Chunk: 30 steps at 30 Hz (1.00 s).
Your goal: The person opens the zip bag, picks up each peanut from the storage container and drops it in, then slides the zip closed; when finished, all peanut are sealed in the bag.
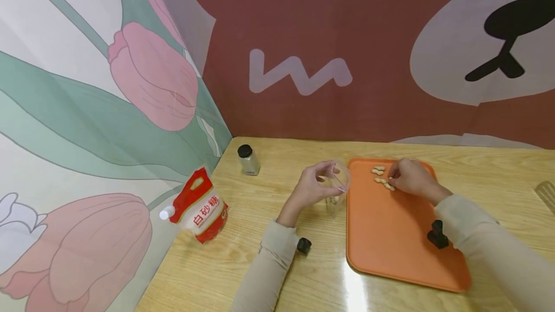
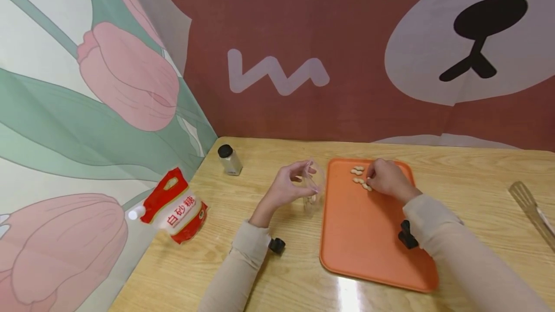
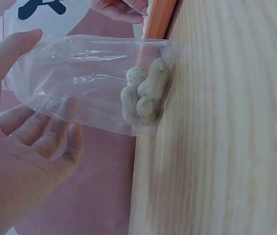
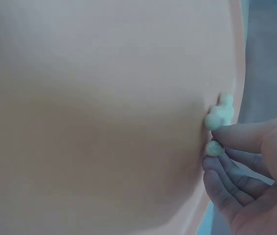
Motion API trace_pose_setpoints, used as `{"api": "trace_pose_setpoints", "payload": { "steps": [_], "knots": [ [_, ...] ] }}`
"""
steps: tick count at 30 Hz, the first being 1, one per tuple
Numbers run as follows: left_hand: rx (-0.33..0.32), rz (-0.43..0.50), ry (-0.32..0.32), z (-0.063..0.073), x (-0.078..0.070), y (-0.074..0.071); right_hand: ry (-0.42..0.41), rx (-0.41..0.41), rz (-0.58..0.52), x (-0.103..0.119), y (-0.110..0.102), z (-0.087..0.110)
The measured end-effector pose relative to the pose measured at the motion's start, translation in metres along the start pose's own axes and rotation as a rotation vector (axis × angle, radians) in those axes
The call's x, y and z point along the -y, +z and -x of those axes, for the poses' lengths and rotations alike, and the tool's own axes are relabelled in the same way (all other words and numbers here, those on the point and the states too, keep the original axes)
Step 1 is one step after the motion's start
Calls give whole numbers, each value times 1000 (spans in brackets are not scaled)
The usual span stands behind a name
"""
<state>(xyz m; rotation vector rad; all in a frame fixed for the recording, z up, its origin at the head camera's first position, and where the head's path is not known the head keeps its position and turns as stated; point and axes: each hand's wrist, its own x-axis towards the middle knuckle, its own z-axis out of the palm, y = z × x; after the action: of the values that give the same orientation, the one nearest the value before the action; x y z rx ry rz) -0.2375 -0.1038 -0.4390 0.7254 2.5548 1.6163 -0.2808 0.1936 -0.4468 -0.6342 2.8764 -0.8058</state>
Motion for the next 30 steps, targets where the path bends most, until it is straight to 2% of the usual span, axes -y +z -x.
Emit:
{"api": "trace_pose_setpoints", "payload": {
  "steps": [6,10,15,20,24,30],
  "knots": [
    [1,6,-1,0,1,0,-90,-45,-7,19,-14,-4],
    [-2,3,4,-1,1,0,-101,-69,-37,49,-26,-7],
    [-7,16,0,-1,2,0,-120,-59,-114,93,-36,-6],
    [-7,21,0,-1,2,-1,-192,-63,-165,127,-38,-5],
    [-5,17,4,-1,3,-2,-241,-56,-164,140,-36,-6],
    [-5,25,4,-2,4,-1,-251,-45,-158,142,-32,-8]
  ]
}}
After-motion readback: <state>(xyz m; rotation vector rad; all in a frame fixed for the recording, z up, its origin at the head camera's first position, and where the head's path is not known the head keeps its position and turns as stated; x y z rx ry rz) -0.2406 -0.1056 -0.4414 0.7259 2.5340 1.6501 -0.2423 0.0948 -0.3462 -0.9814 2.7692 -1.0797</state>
